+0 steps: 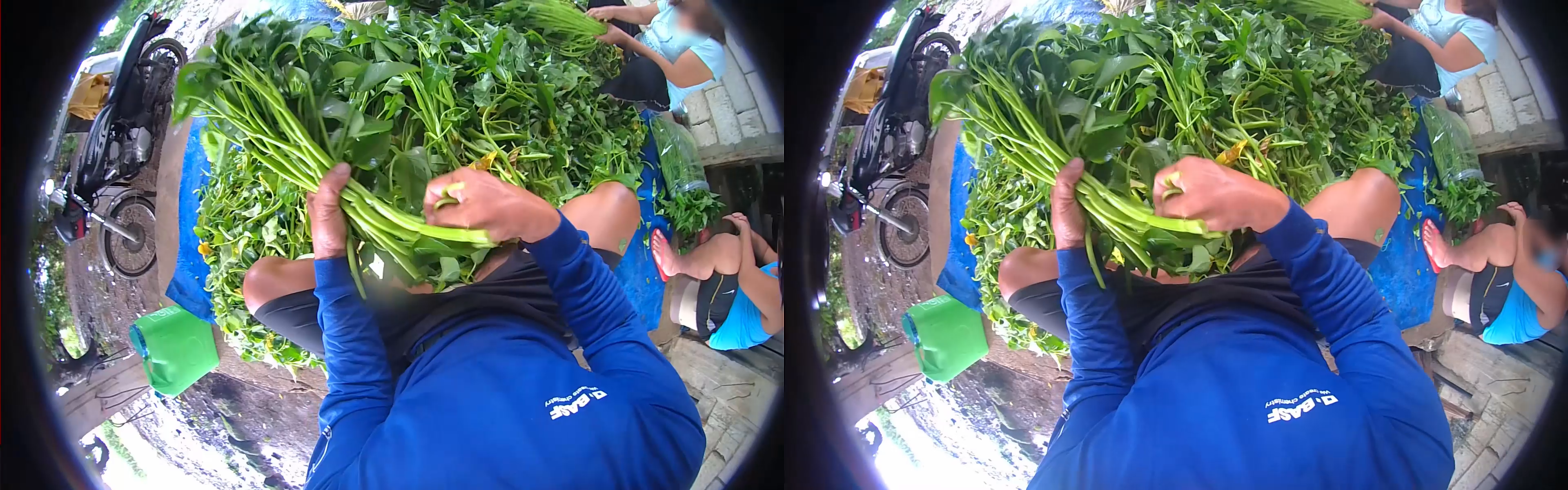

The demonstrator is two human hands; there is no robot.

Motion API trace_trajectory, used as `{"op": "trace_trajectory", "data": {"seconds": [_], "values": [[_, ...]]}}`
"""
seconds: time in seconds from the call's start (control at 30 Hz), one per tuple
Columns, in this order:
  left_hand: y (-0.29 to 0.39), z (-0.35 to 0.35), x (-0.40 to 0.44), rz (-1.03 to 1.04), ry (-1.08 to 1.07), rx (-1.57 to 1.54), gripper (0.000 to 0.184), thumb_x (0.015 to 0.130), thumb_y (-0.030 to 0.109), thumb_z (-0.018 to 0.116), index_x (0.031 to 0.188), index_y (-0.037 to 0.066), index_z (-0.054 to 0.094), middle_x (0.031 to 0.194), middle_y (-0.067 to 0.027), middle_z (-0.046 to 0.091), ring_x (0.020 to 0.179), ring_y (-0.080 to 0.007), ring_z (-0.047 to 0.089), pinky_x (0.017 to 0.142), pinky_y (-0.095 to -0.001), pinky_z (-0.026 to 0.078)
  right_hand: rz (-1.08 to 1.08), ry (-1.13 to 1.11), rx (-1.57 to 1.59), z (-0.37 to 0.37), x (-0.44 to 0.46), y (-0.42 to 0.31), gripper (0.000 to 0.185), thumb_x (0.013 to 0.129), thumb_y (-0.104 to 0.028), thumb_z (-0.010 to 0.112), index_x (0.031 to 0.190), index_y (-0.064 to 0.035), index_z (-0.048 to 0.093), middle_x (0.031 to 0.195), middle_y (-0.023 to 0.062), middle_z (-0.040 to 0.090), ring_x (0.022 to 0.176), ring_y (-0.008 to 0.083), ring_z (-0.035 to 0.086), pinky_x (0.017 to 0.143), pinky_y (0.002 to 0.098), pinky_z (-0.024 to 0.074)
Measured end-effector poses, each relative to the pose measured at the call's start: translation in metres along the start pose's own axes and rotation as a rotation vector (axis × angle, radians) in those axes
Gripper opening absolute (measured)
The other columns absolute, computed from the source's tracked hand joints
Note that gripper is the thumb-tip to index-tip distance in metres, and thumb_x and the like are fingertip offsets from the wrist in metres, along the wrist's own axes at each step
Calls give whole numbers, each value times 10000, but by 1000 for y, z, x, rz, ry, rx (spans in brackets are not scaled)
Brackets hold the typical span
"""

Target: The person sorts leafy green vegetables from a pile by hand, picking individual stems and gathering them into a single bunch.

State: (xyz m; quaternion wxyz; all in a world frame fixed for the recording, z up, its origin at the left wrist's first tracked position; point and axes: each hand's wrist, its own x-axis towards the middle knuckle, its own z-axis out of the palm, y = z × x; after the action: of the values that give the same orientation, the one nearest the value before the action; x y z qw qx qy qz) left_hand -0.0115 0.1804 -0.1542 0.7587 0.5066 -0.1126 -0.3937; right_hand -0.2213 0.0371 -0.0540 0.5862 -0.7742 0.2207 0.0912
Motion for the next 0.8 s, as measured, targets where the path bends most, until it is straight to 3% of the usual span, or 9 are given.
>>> {"op": "trace_trajectory", "data": {"seconds": [0.17,0.23,0.37,0.43,0.5,0.6,0.63,0.7,0.8], "values": [[36,-28,16,-94,11,-240,423,966,352,723,1231,26,677,1092,-136,762,902,-277,771,869,-425,661,-17,294,4,-26,-37,0,234,1012,-290,737,1078,-66,718,962,33,704,932,140,655,869,317,536],[34,-50,24,-97,77,-239,375,951,315,758,1177,33,657,1023,-125,751,871,-274,774,858,-421,666,-149,766,442,-34,-37,-40,132,1090,-217,617,1120,-93,650,857,-56,561,678,24,433,609,203,335],[14,-40,30,-96,99,-219,336,945,304,765,1143,52,663,985,-102,741,888,-265,762,865,-401,647,-842,653,543,-57,55,-99,227,1052,-163,631,837,-106,584,731,-54,482,596,47,432,561,270,376],[7,-31,31,-129,119,-230,301,939,294,770,1083,55,656,931,-98,722,811,-247,741,794,-390,641,-740,526,9,-24,44,-167,467,1092,-254,560,1357,114,445,1197,196,496,1016,258,543,883,361,530],[14,-19,25,-136,140,-251,289,935,289,771,1029,50,639,869,-90,701,742,-239,731,729,-390,645,-643,536,-244,-10,40,-176,790,1066,-363,613,1525,169,254,1521,336,300,1405,412,339,1170,455,343],[0,-51,39,-86,140,-252,319,937,278,776,1123,40,674,995,-120,759,837,-246,761,807,-383,650,-529,814,-308,-14,48,-134,345,1037,-210,652,724,-90,570,638,-48,488,579,51,465,536,284,388],[8,-49,33,-83,196,-223,305,938,278,773,1107,43,678,964,-114,753,811,-248,761,783,-387,652,-466,854,-399,-17,30,-100,395,1032,-260,685,703,-58,604,596,-28,530,566,58,476,525,286,405],[7,-62,34,-63,264,-170,314,933,288,776,1107,43,686,967,-116,752,817,-251,761,782,-391,654,-31,569,-211,23,1,-46,308,988,-276,734,864,7,724,805,130,756,751,193,735,722,357,587],[0,-64,40,-67,299,-122,333,927,309,783,1117,54,685,971,-116,753,830,-253,764,786,-394,655,-26,222,53,81,-2,20,738,984,-312,778,1542,55,465,1300,274,711,1314,289,666,1099,400,520]]}}
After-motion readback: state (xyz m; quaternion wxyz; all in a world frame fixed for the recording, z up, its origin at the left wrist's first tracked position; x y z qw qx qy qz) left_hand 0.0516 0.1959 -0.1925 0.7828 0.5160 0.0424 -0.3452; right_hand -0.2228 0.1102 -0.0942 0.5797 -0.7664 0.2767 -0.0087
